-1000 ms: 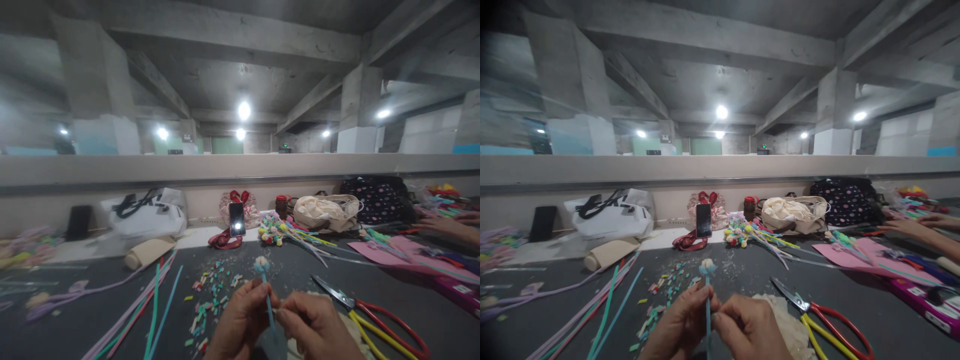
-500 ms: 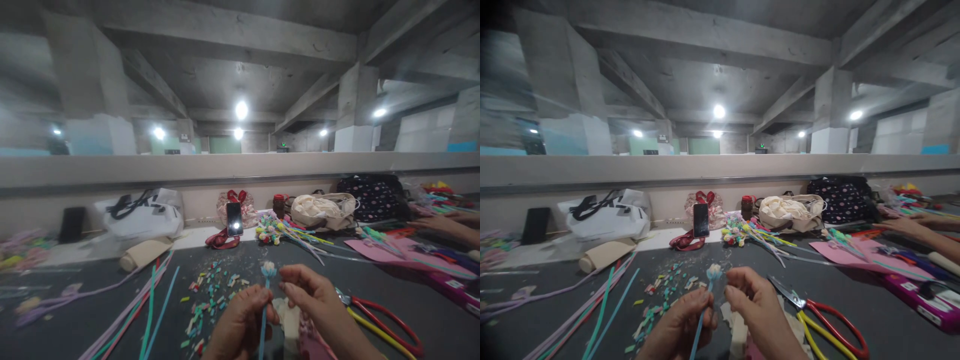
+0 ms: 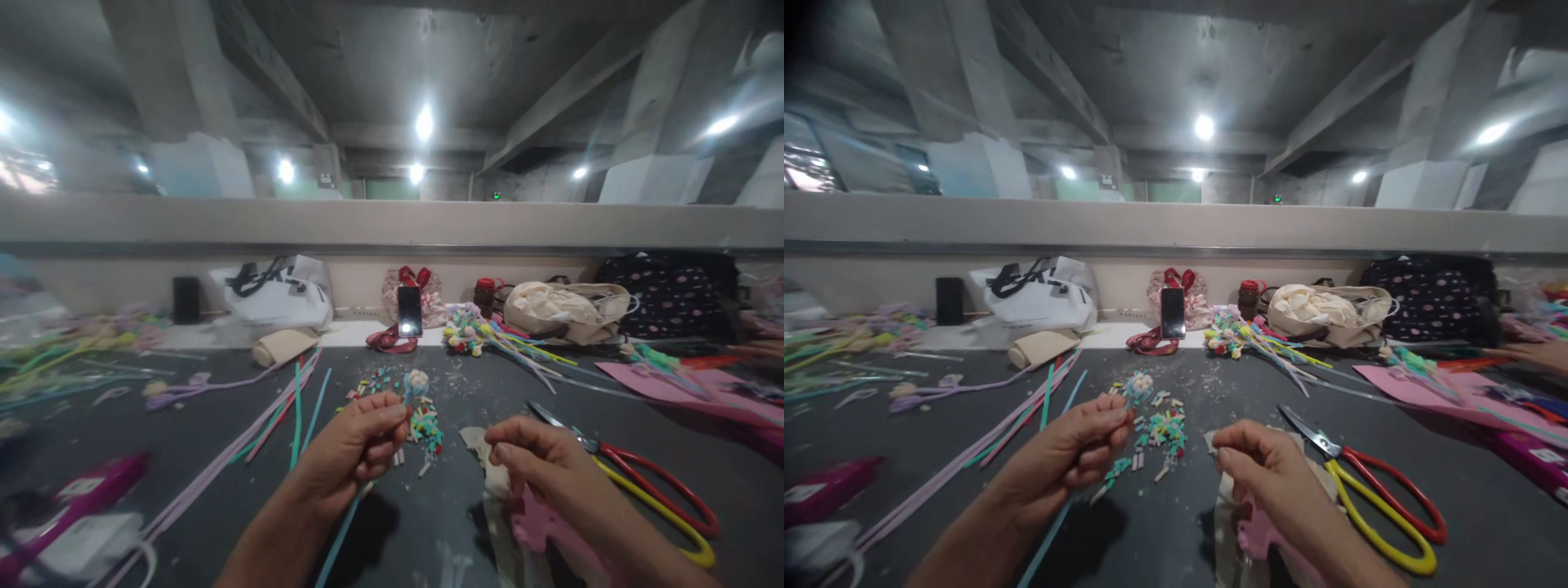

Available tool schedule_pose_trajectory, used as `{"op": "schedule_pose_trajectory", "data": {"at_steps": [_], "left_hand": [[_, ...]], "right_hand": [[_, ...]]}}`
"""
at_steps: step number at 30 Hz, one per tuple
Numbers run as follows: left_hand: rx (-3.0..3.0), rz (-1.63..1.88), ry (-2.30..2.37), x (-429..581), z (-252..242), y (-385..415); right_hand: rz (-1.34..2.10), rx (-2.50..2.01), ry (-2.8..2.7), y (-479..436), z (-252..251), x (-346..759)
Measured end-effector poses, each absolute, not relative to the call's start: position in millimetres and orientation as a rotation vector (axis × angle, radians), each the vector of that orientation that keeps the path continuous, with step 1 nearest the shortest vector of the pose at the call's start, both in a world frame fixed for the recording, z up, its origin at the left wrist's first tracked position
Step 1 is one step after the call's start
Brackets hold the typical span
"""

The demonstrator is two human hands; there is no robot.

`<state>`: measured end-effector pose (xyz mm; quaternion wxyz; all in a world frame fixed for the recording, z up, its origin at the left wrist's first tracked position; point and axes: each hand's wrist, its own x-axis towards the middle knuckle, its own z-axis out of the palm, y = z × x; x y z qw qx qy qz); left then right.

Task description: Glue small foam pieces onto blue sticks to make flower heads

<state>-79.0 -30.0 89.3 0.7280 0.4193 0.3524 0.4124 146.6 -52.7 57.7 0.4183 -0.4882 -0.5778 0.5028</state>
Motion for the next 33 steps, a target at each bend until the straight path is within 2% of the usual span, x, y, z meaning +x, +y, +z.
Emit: {"op": "schedule_pose_trajectory", "data": {"at_steps": [5,15,23,28,33], "left_hand": [[0.957,0.952,0.758,-78,85,-25],[0.730,1.085,0.716,-92,74,-17],[0.805,1.082,0.738,-114,91,-13],[0.788,1.116,0.760,-119,84,-5],[0.683,1.188,0.712,-125,72,0]], "right_hand": [[1.298,-1.219,-1.621,-48,50,138],[0.885,-1.367,-2.193,-19,50,126],[0.377,-1.180,-2.591,4,54,96],[-0.039,-1.187,-2.634,20,43,90],[0.034,-1.217,-2.705,19,39,89]]}}
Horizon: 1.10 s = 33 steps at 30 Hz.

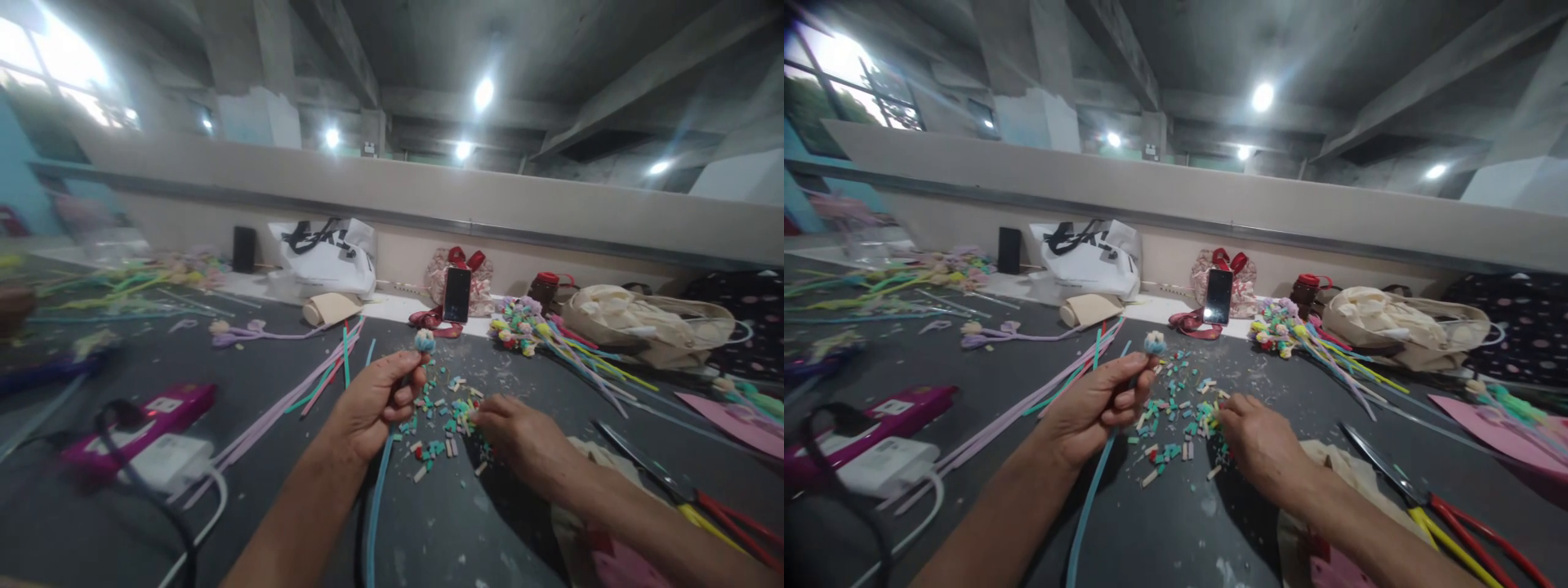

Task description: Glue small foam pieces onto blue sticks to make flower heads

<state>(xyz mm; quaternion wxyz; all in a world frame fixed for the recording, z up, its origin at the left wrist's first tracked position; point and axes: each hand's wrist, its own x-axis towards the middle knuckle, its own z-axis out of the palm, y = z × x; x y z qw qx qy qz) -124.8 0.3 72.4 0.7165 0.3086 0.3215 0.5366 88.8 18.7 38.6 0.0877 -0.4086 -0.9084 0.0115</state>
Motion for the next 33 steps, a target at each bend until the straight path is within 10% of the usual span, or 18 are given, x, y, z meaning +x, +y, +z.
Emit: {"op": "schedule_pose_trajectory", "data": {"at_steps": [33], "left_hand": [[0.824,1.097,0.777,-107,65,-3]], "right_hand": [[0.089,-1.193,-2.706,54,32,33]]}}
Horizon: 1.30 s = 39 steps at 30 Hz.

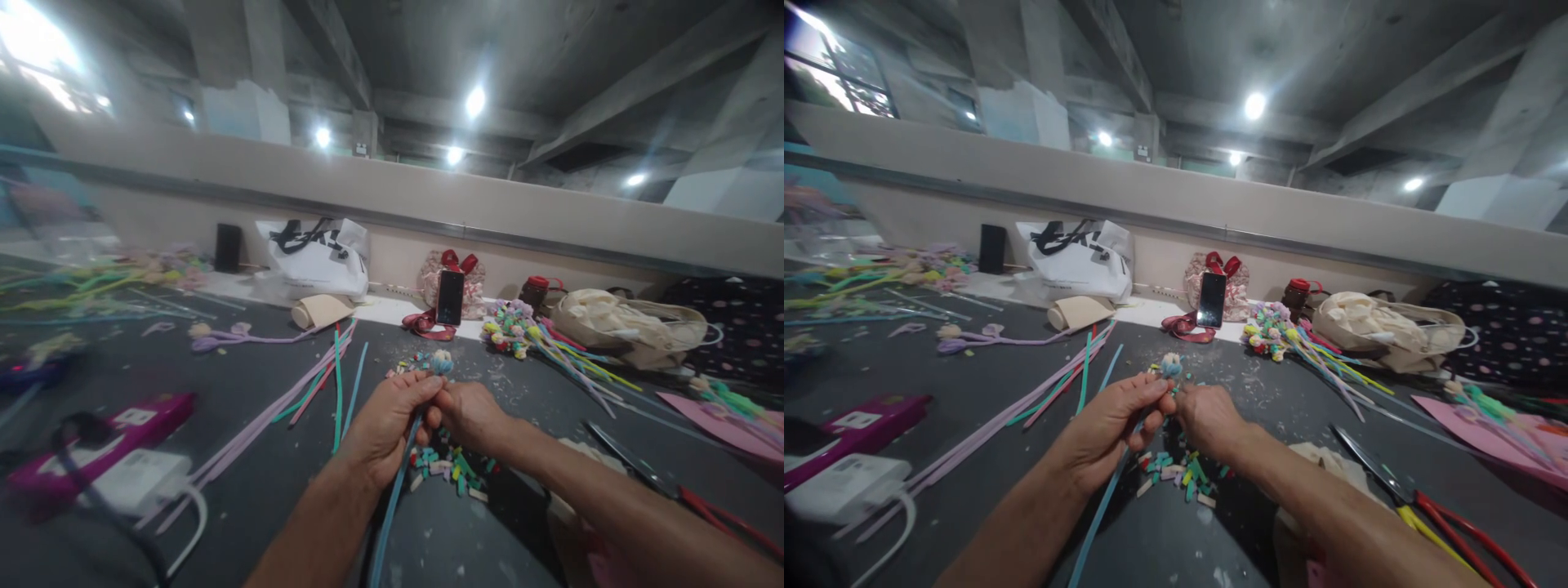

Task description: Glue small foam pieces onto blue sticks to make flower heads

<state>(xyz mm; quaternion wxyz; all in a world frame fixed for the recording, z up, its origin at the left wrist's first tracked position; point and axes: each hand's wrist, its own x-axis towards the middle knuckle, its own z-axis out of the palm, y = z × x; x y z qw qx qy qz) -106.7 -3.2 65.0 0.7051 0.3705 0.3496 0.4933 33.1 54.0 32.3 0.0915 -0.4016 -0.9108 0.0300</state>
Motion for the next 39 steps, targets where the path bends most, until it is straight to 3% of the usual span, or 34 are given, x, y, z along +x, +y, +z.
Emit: {"op": "schedule_pose_trajectory", "data": {"at_steps": [16,39], "left_hand": [[0.726,1.043,0.873,-84,52,-7],[0.691,1.112,0.830,-76,34,-2]], "right_hand": [[1.189,-1.175,-1.843,11,57,84],[1.223,-1.145,-1.536,12,56,59]]}}
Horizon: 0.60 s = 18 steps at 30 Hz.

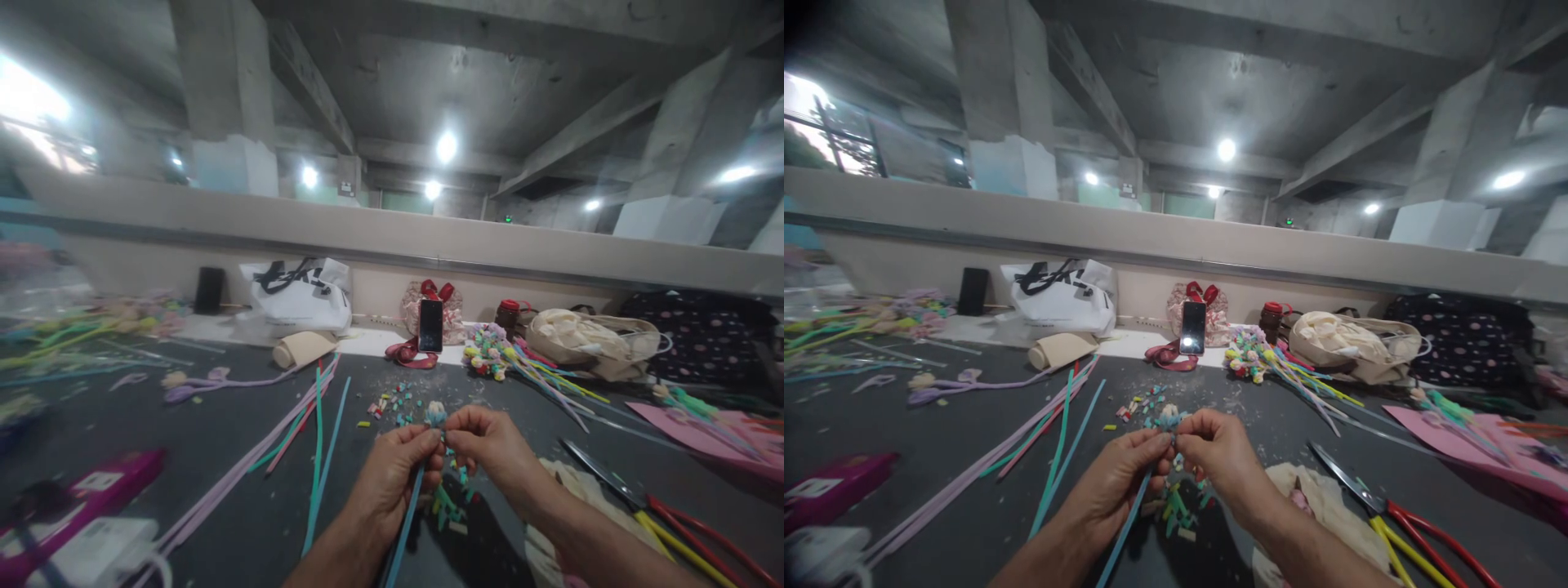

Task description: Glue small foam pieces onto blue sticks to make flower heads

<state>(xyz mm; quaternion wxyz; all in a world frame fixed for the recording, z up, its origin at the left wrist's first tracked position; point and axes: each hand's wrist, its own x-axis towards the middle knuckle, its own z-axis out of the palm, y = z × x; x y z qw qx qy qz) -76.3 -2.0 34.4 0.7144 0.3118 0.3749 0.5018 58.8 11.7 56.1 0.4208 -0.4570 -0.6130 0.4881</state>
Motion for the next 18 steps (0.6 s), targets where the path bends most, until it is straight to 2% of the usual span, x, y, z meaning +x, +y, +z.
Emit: {"op": "schedule_pose_trajectory", "data": {"at_steps": [18], "left_hand": [[0.674,0.994,0.756,-76,42,-6]], "right_hand": [[1.617,-0.826,-1.572,16,57,71]]}}
